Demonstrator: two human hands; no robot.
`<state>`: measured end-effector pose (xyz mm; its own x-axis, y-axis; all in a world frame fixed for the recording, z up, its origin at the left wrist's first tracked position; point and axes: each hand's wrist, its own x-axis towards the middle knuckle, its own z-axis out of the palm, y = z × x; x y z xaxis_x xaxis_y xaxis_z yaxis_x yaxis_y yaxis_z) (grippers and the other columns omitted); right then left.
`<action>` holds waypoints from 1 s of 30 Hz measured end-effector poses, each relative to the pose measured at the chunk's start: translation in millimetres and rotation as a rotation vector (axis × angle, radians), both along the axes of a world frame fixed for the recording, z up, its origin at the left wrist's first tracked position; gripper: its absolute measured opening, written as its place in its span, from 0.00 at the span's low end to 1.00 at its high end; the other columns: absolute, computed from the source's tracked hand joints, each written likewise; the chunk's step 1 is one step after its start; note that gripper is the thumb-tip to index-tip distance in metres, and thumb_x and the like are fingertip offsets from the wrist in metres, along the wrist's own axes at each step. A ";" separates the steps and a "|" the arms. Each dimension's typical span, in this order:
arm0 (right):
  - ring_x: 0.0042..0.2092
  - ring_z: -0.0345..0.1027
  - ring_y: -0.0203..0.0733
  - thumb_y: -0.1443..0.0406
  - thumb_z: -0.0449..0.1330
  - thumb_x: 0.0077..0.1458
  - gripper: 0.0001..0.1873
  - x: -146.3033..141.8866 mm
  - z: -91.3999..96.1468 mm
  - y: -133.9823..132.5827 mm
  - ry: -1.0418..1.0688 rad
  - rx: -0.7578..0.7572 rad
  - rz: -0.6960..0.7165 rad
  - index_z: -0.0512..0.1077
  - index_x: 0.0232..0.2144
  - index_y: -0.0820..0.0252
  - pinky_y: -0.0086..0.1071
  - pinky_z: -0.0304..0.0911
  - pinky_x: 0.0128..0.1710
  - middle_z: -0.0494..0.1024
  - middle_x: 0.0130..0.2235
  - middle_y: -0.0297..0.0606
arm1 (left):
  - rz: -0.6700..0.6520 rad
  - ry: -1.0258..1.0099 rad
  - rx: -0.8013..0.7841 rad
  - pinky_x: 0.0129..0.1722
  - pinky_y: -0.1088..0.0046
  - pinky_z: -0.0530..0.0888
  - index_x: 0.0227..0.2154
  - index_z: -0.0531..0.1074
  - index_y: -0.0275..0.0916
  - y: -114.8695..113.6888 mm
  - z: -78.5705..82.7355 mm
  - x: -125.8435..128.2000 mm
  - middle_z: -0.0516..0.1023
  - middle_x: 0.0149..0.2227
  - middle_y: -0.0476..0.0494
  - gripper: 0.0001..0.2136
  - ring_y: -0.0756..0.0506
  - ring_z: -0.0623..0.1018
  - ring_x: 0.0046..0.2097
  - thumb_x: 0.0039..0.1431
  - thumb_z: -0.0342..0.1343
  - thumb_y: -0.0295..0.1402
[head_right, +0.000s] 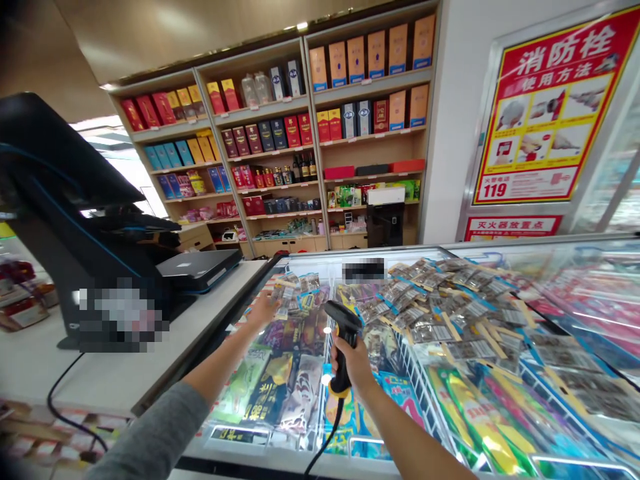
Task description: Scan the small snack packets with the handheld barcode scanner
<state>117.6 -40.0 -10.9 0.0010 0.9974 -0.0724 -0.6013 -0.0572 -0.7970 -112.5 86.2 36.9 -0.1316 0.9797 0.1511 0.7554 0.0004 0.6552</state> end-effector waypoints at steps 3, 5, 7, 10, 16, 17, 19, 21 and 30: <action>0.13 0.56 0.32 0.53 0.70 0.39 0.22 1.5 3.5 -5.1 -0.156 0.049 -0.007 0.66 0.28 0.59 0.27 0.52 0.12 0.66 0.15 0.25 | 0.004 -0.322 0.026 0.38 0.65 0.76 0.43 0.69 0.39 -2.3 -22.5 14.3 0.81 0.36 0.42 0.14 0.42 0.81 0.38 0.59 0.52 0.41; 0.13 0.55 0.32 0.54 0.68 0.43 0.19 1.3 4.7 -10.7 -0.288 0.087 0.008 0.66 0.28 0.58 0.27 0.51 0.13 0.66 0.15 0.26 | -0.025 -0.569 0.082 0.40 0.63 0.77 0.40 0.72 0.39 -7.3 -38.6 21.8 0.81 0.35 0.42 0.15 0.41 0.81 0.40 0.55 0.56 0.45; 0.13 0.55 0.33 0.56 0.67 0.46 0.15 1.4 5.4 -17.4 -0.416 0.105 0.007 0.68 0.28 0.58 0.28 0.51 0.13 0.65 0.14 0.26 | -0.035 -0.808 0.148 0.41 0.61 0.77 0.37 0.73 0.39 -12.3 -51.1 25.9 0.82 0.36 0.42 0.17 0.39 0.81 0.42 0.49 0.60 0.46; 0.14 0.55 0.34 0.60 0.68 0.44 0.11 1.9 7.5 -26.2 -0.513 0.121 -0.021 0.71 0.27 0.59 0.29 0.50 0.15 0.65 0.13 0.28 | -0.024 -0.967 0.184 0.42 0.61 0.77 0.36 0.74 0.40 -17.3 -58.9 26.4 0.82 0.38 0.42 0.18 0.38 0.80 0.44 0.46 0.62 0.46; 0.18 0.54 0.34 0.65 0.69 0.41 0.07 -1.4 13.2 -31.8 -0.554 0.148 -0.030 0.73 0.21 0.57 0.29 0.46 0.18 0.65 0.14 0.30 | 0.003 -1.033 0.195 0.44 0.61 0.77 0.35 0.75 0.39 -20.0 -56.3 26.1 0.83 0.38 0.43 0.16 0.37 0.79 0.47 0.45 0.64 0.43; 0.18 0.53 0.35 0.65 0.68 0.41 0.07 -2.1 13.3 -32.1 -0.579 0.150 -0.027 0.73 0.21 0.57 0.29 0.46 0.18 0.65 0.14 0.30 | 0.005 -1.027 0.194 0.44 0.61 0.77 0.34 0.75 0.39 -20.3 -56.4 26.7 0.83 0.38 0.43 0.15 0.36 0.79 0.47 0.45 0.64 0.43; 0.18 0.54 0.35 0.65 0.68 0.42 0.07 -2.8 12.7 -32.9 -0.639 0.149 -0.024 0.73 0.21 0.57 0.29 0.47 0.19 0.66 0.14 0.31 | 0.005 -1.025 0.190 0.44 0.61 0.77 0.34 0.75 0.39 -20.9 -57.5 27.9 0.83 0.36 0.43 0.14 0.37 0.80 0.47 0.46 0.64 0.41; 0.19 0.55 0.36 0.63 0.67 0.43 0.07 -2.6 11.4 -33.7 -0.706 0.146 -0.029 0.73 0.22 0.57 0.30 0.48 0.19 0.66 0.15 0.31 | 0.005 -1.038 0.193 0.44 0.62 0.77 0.33 0.75 0.39 -21.3 -58.6 28.7 0.83 0.35 0.43 0.13 0.38 0.80 0.45 0.46 0.64 0.40; 0.18 0.58 0.38 0.57 0.59 0.52 0.11 0.8 17.5 -38.4 -0.945 0.123 0.075 0.71 0.31 0.59 0.31 0.54 0.20 0.64 0.14 0.28 | 0.031 -1.137 0.224 0.40 0.70 0.75 0.31 0.76 0.36 -21.1 -57.4 30.5 0.81 0.30 0.45 0.14 0.43 0.80 0.39 0.41 0.68 0.37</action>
